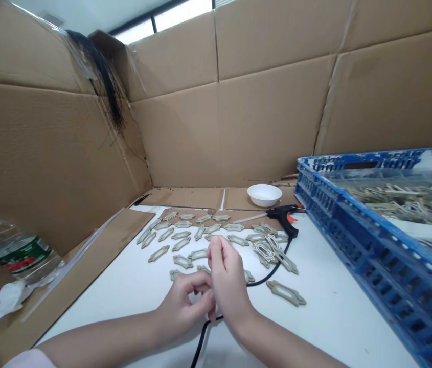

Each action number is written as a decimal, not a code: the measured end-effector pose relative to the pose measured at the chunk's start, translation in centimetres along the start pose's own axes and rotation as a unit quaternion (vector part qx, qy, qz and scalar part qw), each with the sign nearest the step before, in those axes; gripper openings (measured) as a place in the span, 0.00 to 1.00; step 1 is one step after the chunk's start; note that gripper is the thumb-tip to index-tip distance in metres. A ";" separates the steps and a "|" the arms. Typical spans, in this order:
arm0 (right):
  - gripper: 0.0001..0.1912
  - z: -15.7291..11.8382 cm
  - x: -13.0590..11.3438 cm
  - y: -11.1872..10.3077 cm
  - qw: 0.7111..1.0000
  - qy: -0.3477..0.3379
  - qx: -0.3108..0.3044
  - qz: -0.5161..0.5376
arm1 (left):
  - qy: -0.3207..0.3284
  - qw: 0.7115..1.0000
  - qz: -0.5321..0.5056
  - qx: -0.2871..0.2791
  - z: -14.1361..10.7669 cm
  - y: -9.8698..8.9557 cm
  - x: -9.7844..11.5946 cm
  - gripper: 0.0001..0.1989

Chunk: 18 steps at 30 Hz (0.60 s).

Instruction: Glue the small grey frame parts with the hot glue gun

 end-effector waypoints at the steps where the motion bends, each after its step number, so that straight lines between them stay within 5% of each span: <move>1: 0.19 -0.1 0.0 0.0 1.000 -0.004 0.008 -0.002 | -0.003 1.000 -0.006 -0.005 -0.1 0.1 0.0 0.05; 5: 0.19 -0.4 0.0 0.0 1.000 -0.016 0.012 -0.004 | 0.002 1.000 -0.008 0.001 -0.2 0.2 0.1 0.04; 18: 0.16 0.7 -0.4 -0.5 0.979 -0.098 -0.095 -0.151 | -0.002 0.990 0.002 0.144 0.5 -1.6 -1.0 0.11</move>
Point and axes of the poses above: each hand's wrist, its own z-axis towards the middle knuckle, its own y-axis out of the palm, x = y × z, the point moved 2 cm from there along z, towards the middle knuckle, and after that the axes turned 3 degrees about -z, right-handed, at the moved point
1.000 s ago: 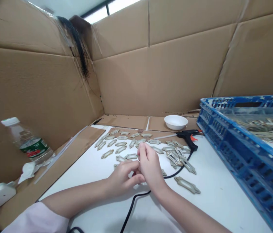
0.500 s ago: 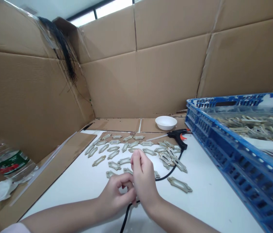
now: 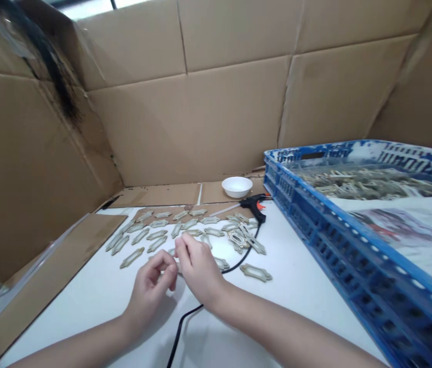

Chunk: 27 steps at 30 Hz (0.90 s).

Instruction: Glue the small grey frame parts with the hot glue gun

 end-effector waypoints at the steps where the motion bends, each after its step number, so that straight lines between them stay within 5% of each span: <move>1: 0.16 0.1 0.1 -0.1 1.000 -0.006 -0.004 -0.013 | -0.010 1.000 -0.004 0.010 0.1 -0.2 -0.1 0.11; 7: 0.11 0.4 0.7 -0.2 0.996 -0.022 -0.063 -0.055 | -0.061 0.995 -0.014 0.072 0.9 -0.9 0.0 0.11; 12: 0.05 1.9 0.5 -1.9 0.987 -0.028 -0.144 -0.066 | -0.065 0.995 -0.031 0.070 1.5 -1.0 -0.2 0.11; 20: 0.07 5.4 1.5 -10.5 0.975 0.103 -0.034 -0.192 | -0.036 0.995 0.091 0.027 2.4 -1.4 -1.2 0.10; 27: 0.09 5.6 2.6 -11.1 0.975 0.101 -0.059 -0.190 | 0.054 0.964 0.251 -0.070 2.7 -0.6 -0.9 0.11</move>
Point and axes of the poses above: each hand's wrist, its own z-axis towards the middle knuckle, its own y-axis out of the palm, x = y × z, the point moved 2 cm from there along z, towards the middle knuckle, and after that the axes turned 3 degrees about -z, right-handed, at the moved point
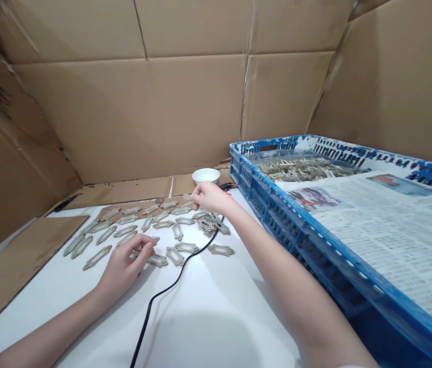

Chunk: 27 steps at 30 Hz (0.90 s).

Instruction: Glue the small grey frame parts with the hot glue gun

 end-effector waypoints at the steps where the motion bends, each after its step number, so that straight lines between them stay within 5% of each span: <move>1: 0.09 0.0 0.0 0.1 1.000 -0.005 -0.003 0.000 | 0.029 0.999 0.036 -0.014 0.2 0.0 0.2 0.11; 6: 0.08 -0.2 -0.6 -0.5 1.000 -0.024 0.016 -0.003 | 0.203 0.949 0.193 -0.145 2.5 0.5 2.2 0.11; 9: 0.10 -0.5 -1.0 -1.4 0.999 -0.031 0.043 -0.007 | 0.248 0.927 0.220 -0.174 4.8 0.7 3.9 0.11; 17: 0.07 -0.1 -0.6 -2.1 0.990 -0.041 0.101 0.092 | 0.198 0.935 0.246 -0.163 10.5 4.4 3.6 0.10; 23: 0.02 0.4 -0.2 -1.7 0.990 -0.042 0.103 0.083 | 0.167 0.944 0.259 -0.114 11.6 7.8 2.5 0.10; 27: 0.03 0.6 0.0 -1.8 0.992 -0.042 0.097 0.070 | 0.141 0.955 0.248 -0.074 11.7 8.5 2.4 0.10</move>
Point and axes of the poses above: each hand's wrist, its own z-axis towards the middle knuckle, its own y-axis out of the palm, x = y × z, the point moved 2 cm from there along z, towards the middle knuckle, and after that the axes turned 3 degrees about -z, right-handed, at the moved point
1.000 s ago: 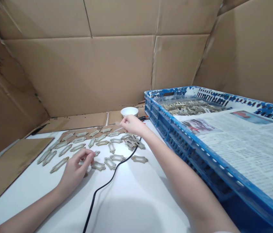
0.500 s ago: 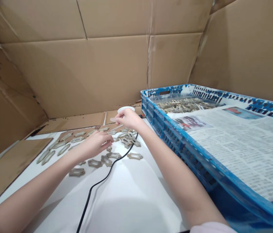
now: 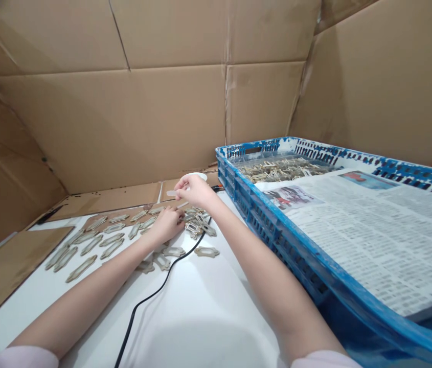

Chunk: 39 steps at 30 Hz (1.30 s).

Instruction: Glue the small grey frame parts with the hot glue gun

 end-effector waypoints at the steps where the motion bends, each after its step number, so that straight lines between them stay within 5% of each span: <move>1: 0.04 0.1 0.1 -0.1 1.000 0.001 -0.001 -0.004 | -0.009 1.000 -0.004 0.011 -0.1 -0.1 0.0 0.10; 9: 0.07 0.5 1.4 0.3 0.998 0.046 -0.001 -0.039 | -0.055 0.993 -0.076 0.076 -2.5 -2.5 -1.5 0.10; 17: 0.05 0.1 1.4 1.7 0.995 0.047 -0.017 -0.080 | -0.105 0.930 -0.302 0.180 -4.3 -4.5 -1.0 0.09; 31: 0.04 -0.4 0.2 2.1 0.997 0.022 -0.041 -0.065 | -0.097 0.919 -0.311 0.221 -4.7 -5.1 -0.3 0.09; 39: 0.03 -0.7 -0.4 2.1 0.995 0.031 -0.001 -0.092 | -0.075 0.917 -0.318 0.231 -4.8 -5.2 0.0 0.08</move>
Point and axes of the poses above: each hand's wrist, its own z-axis towards the middle knuckle, its own y-axis out of the palm, x = y × z, the point moved 2 cm from there along z, towards the middle knuckle, and after that the axes turned 3 degrees about -z, right-handed, at the moved point
